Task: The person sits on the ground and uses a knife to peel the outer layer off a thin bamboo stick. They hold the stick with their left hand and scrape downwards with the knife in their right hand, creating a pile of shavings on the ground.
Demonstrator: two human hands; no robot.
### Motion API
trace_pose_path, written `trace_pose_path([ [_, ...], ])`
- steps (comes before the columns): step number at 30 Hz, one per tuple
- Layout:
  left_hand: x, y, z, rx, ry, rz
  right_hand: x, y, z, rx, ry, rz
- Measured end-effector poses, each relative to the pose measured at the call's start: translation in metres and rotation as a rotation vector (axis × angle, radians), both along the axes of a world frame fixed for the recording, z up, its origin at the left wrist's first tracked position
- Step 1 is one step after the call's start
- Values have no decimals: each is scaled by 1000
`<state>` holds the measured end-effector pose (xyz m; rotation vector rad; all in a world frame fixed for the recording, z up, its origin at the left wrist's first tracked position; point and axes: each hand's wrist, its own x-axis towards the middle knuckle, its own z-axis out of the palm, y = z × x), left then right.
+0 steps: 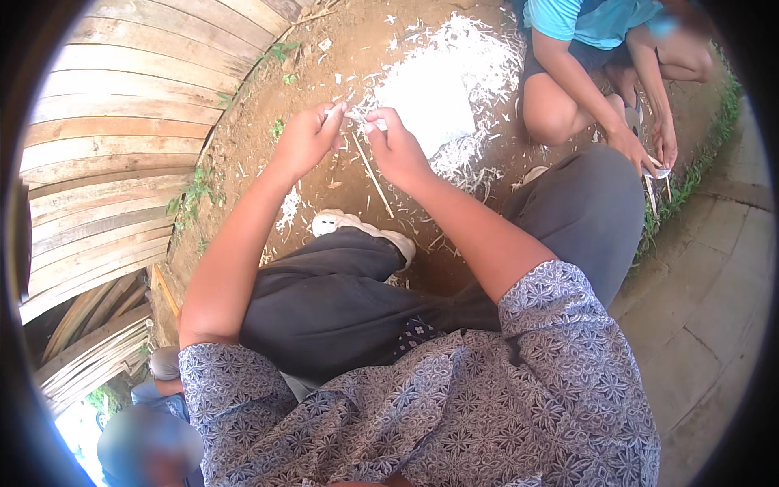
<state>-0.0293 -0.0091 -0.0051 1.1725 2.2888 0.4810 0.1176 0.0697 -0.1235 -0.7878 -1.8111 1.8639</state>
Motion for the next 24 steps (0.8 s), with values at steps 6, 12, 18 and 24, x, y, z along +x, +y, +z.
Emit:
trace_pose_path([
  [6, -3, -7, -13, 10, 138, 3, 4, 2, -9, 115, -153, 52],
  [12, -9, 6, -1, -74, 133, -41, 49, 22, -115, 275, -369, 3],
  [18, -8, 3, -8, -67, 196, -37, 19, 16, -51, -11, -249, -25],
  [24, -5, -4, -16, -3, 214, -108, 3, 7, -2, 31, -149, 57],
])
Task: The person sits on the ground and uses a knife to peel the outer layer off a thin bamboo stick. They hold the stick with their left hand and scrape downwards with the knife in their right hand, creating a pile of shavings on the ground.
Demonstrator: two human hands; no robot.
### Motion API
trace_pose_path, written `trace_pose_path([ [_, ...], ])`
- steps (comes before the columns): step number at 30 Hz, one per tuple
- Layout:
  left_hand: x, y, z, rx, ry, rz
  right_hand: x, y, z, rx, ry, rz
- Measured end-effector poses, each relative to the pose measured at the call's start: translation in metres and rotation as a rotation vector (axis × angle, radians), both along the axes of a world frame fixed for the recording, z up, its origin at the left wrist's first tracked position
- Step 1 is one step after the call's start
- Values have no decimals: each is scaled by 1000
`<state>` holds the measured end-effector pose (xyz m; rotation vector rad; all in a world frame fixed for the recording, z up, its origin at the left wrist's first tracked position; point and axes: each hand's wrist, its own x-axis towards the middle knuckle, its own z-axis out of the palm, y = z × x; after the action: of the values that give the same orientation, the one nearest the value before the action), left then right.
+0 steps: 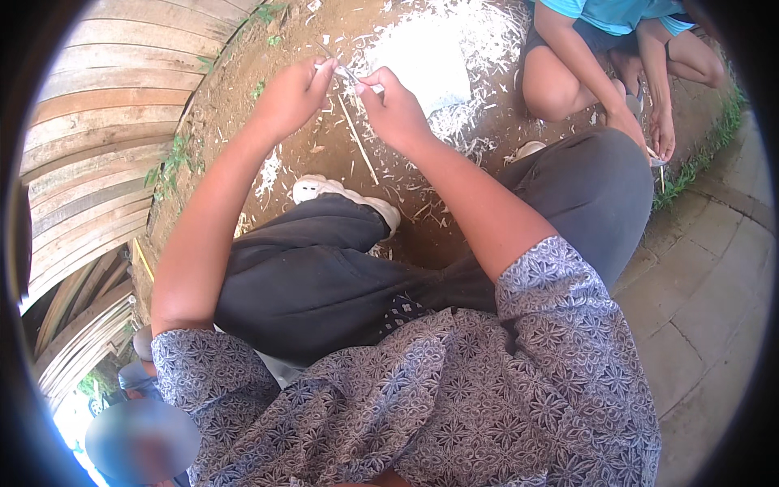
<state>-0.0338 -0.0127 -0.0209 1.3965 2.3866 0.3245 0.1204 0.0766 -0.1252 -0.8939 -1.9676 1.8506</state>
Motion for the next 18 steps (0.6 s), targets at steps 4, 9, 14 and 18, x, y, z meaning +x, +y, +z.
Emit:
trace_pose_path([
  [4, -16, -2, 0, -22, 18, 136, 13, -4, -25, 68, -128, 28],
  [9, -27, -14, 14, -90, -58, 165, 20, 0, -28, 40, -203, 74],
  [14, -22, -11, 8, -54, -124, 167, 24, 1, -29, -218, -167, 113],
  [18, -21, -6, 4, -7, -225, 162, 29, 3, 4, -606, -176, 177],
])
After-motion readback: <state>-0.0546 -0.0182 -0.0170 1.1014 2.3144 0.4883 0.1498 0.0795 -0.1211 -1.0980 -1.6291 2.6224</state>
